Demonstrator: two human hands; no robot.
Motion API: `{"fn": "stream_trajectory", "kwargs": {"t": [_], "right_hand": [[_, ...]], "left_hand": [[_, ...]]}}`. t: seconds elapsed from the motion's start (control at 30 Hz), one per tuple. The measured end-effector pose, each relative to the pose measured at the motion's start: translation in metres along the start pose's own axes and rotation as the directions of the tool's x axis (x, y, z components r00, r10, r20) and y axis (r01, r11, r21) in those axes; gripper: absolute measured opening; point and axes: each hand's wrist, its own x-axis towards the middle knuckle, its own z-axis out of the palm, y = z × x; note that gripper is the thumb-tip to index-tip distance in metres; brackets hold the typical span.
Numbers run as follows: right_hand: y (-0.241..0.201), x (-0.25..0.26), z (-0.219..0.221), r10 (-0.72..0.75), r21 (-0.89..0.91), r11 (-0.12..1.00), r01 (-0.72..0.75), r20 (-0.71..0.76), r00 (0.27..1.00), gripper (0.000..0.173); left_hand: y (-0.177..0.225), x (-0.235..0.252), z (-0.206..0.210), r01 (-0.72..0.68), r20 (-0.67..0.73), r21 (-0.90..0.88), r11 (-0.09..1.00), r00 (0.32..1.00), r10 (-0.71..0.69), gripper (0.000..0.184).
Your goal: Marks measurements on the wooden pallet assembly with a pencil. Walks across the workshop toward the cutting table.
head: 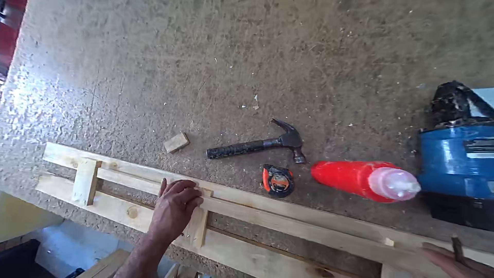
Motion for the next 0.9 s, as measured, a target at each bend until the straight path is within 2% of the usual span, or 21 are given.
{"fn": "stream_trajectory", "kwargs": {"t": [0.03, 0.07, 0.13, 0.23, 0.27, 0.33, 0.4, 0.43, 0.6, 0.9], "right_hand": [[-0.025, 0.002, 0.0, -0.089, 0.167, 0.981, 0.097, -0.051, 0.995, 0.048], [-0.051, 0.007, 0.006, -0.159, 0.363, 0.913, 0.188, -0.109, 0.981, 0.053], [-0.108, 0.026, 0.026, -0.153, 0.65, 0.719, 0.245, -0.196, 0.969, 0.051], [-0.18, 0.087, 0.074, -0.139, 0.801, 0.52, 0.296, -0.262, 0.955, 0.039], [-0.196, 0.107, 0.089, -0.138, 0.827, 0.499, 0.258, -0.218, 0.966, 0.035], [-0.22, 0.136, 0.109, -0.111, 0.843, 0.529, 0.095, -0.042, 0.993, 0.027], [-0.23, 0.153, 0.122, -0.089, 0.83, 0.556, -0.04, 0.108, 0.99, 0.022], [-0.233, 0.16, 0.126, -0.07, 0.823, 0.564, -0.073, 0.136, 0.988, 0.02], [-0.244, 0.18, 0.14, 0.106, 0.771, 0.59, -0.238, 0.219, 0.97, 0.02], [-0.248, 0.185, 0.138, 0.176, 0.757, 0.562, -0.334, 0.285, 0.942, 0.023]], "left_hand": [[-0.001, 0.0, -0.002, 0.01, 0.012, 0.001, 1.0, 1.0, -0.01, 0.021], [-0.003, 0.0, -0.004, 0.005, 0.023, 0.002, 1.0, 1.0, -0.006, 0.021], [-0.004, 0.003, -0.005, -0.03, 0.04, -0.015, 0.999, 0.999, 0.03, 0.02], [-0.005, 0.006, -0.003, -0.034, 0.047, -0.023, 0.999, 0.998, 0.035, 0.021], [-0.006, 0.006, -0.003, -0.025, 0.047, -0.022, 0.999, 0.999, 0.026, 0.021], [-0.007, 0.006, -0.003, -0.007, 0.046, -0.015, 1.0, 0.999, 0.008, 0.021], [-0.008, 0.004, -0.002, 0.001, 0.047, -0.018, 1.0, 0.999, 0.0, 0.021], [-0.008, 0.006, -0.001, -0.003, 0.043, -0.023, 1.0, 0.999, 0.004, 0.022], [-0.012, 0.005, 0.001, -0.015, 0.013, -0.053, 0.999, 1.0, 0.015, 0.026], [-0.013, 0.01, 0.005, -0.077, -0.058, -0.108, 0.991, 0.996, 0.071, 0.028]]}}
